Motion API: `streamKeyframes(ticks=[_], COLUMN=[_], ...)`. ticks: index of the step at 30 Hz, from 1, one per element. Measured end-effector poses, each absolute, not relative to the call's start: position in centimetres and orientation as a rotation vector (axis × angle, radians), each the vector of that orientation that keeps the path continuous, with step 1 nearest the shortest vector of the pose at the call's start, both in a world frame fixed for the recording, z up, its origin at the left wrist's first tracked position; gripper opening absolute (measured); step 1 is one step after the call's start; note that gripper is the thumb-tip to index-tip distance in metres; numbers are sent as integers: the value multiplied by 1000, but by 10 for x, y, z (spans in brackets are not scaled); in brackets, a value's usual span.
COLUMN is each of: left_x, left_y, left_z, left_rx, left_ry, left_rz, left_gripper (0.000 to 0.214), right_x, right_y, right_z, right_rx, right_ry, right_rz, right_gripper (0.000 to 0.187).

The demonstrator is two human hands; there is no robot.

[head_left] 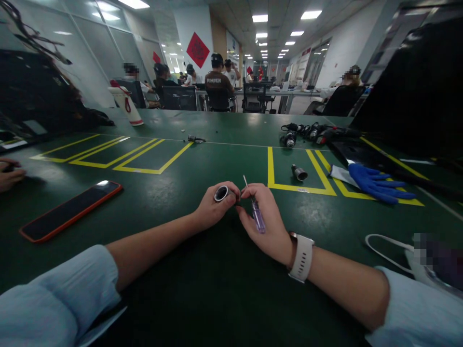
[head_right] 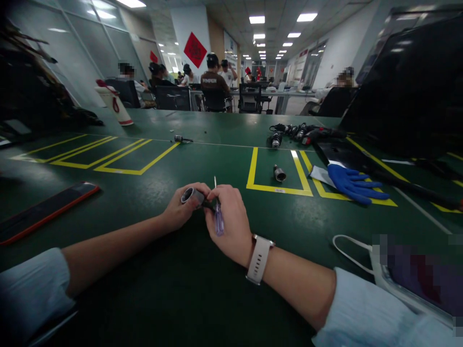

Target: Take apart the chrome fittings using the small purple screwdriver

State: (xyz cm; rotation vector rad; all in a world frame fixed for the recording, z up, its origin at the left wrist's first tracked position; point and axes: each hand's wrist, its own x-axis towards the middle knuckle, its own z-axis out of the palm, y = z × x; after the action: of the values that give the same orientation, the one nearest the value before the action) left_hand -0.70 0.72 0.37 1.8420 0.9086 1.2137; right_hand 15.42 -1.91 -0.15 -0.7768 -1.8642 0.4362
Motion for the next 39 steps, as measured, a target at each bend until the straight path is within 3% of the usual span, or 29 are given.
streamKeyframes(ticks=[3, 10, 26, 39], left_x=[-5, 0, 100, 125], left_y=[6, 20, 114, 125], left_z=[5, -6, -12, -6], left_rx=[1830, 1740, 2312, 2445], left_ry=[929, 1312, 1175, 1110], left_rz=[1163, 1330, 792, 516], left_gripper=[51, 31, 56, 81], right_x=[156, 153, 151, 150], right_y=[-13, -25, -42, -38], right_z=[-4, 3, -3, -2], right_rx=[-794, -711, -309, -277], right_ry=[-1851, -1792, -2066, -2128], right_rz=[433, 327, 233, 186], right_gripper=[24, 27, 23, 17])
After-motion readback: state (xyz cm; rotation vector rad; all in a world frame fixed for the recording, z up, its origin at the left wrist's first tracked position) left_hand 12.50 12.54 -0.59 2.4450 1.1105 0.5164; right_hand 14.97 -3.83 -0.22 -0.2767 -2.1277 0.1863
